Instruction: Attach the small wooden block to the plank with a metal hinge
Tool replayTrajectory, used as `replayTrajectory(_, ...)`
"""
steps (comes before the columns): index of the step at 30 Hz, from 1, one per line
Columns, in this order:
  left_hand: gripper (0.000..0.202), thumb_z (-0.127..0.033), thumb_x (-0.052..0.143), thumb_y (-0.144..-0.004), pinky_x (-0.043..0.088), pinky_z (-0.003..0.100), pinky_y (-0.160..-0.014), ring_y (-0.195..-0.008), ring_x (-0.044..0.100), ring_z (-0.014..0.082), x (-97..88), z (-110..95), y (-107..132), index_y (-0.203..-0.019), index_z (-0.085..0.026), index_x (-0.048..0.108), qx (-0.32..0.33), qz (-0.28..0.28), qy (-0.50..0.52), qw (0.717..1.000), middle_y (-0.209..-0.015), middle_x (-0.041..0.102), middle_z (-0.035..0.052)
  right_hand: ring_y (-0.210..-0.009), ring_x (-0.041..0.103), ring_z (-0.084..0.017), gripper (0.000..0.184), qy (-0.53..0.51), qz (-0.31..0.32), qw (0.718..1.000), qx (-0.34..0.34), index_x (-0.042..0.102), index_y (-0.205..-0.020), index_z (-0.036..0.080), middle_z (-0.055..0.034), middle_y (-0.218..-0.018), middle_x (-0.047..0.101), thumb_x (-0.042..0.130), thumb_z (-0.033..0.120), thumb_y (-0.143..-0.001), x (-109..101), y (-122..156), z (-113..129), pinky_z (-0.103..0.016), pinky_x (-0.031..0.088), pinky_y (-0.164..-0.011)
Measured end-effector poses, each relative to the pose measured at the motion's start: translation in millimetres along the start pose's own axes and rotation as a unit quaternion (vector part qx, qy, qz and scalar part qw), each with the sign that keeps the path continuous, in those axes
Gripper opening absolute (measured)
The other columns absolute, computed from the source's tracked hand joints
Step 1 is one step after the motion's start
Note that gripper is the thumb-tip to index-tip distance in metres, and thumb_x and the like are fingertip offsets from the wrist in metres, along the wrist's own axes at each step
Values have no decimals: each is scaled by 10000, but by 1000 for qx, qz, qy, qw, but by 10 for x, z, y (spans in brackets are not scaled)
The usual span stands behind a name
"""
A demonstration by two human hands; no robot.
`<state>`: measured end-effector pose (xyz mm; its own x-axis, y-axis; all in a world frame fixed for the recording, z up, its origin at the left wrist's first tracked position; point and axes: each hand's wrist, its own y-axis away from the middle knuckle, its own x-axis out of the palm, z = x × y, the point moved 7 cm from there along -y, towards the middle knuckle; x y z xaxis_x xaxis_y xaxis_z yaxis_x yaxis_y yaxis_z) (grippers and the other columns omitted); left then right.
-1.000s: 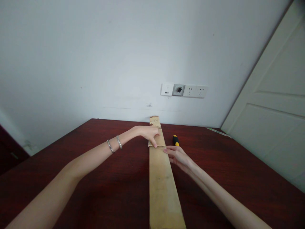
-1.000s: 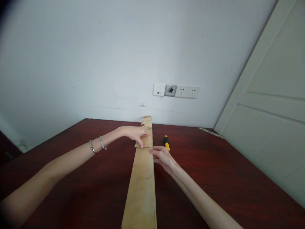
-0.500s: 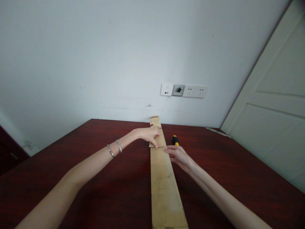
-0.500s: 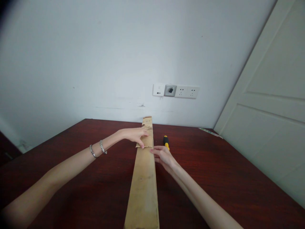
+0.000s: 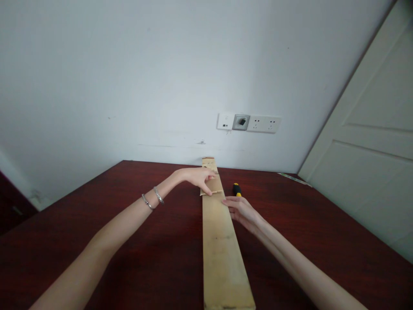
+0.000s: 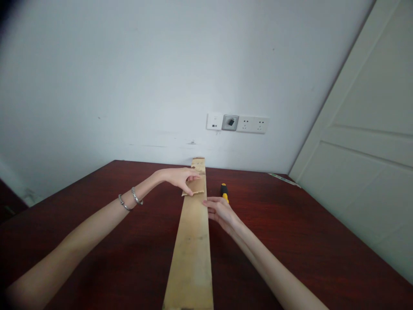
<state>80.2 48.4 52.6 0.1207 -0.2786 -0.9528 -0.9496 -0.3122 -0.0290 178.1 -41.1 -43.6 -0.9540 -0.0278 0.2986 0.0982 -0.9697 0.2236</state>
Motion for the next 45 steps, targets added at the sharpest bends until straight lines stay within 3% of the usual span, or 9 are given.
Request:
replayTrajectory(4,797,-405,727,-645,411,285,-758,-859,504,165,-75,88,131,-1317,-146,386,-27,-31,97,994,-964,530,39,-690,683,-153,137,0,-7,1000,-17,677,-825,102,-108,-838,727,694,175,-709,-18,5,60,-258,542,-701)
replayTrajectory(10,932,-281,708,-680,408,358,-886,-1003,511,195,-111,139,308,-1430,-185,163,2,-99,179,979,-1111,517,80,-759,692,-175,119,-6,-9,999,-35,686,-812,106,-120,-870,730,680,161,-707,-20,34,143,-266,543,-728)
replayTrajectory(14,874,-278,706,-684,344,379,-987,-1167,442,235,-165,201,439,-1406,-195,220,-13,-126,175,976,-1281,468,112,-761,694,-180,89,-6,-23,999,-38,691,-794,112,-120,-883,733,666,136,-712,-44,44,184,-273,547,-736)
replayTrajectory(20,708,-364,705,-680,430,283,-787,-977,543,202,-100,495,594,-1266,-143,376,-100,-92,187,973,-1122,564,96,-730,695,-171,116,-9,-23,999,-45,702,-827,91,-134,-890,734,656,140,-733,-107,8,191,-258,549,-714)
replayTrajectory(27,529,-401,727,-650,410,264,-731,-887,550,178,133,752,663,-1055,-142,505,-148,-21,176,973,-987,598,42,-741,696,-172,135,-2,-15,998,-56,709,-851,96,-127,-889,737,646,142,-741,-109,11,214,-247,550,-713)
replayTrajectory(33,514,-382,739,-650,428,276,-721,-853,587,177,446,791,564,-1046,-157,500,-132,33,283,949,-970,628,57,-771,701,-187,111,0,-28,998,-54,699,-823,106,-130,-867,736,657,153,-733,-115,6,200,-273,551,-749)
replayTrajectory(37,569,-397,746,-644,432,287,-759,-901,596,197,517,803,535,-1091,-139,507,-137,36,259,955,-1017,633,88,-770,698,-184,100,-11,-31,998,-50,697,-810,108,-123,-865,736,655,141,-726,-127,9,182,-279,548,-759)
replayTrajectory(41,850,-425,750,-634,420,287,-837,-1059,562,223,355,907,571,-1328,-156,339,-150,29,214,965,-1200,571,142,-756,693,-173,91,-17,-38,998,-43,697,-801,111,-115,-871,736,652,123,-723,-126,50,184,-265,548,-736)
replayTrajectory(45,960,-396,698,-694,374,322,-954,-1242,439,261,-124,1011,479,-1433,-124,148,-149,-20,96,984,-1381,414,213,-741,691,-171,108,-3,-36,999,-34,703,-820,101,-123,-866,735,649,127,-731,-108,100,199,-266,545,-743)
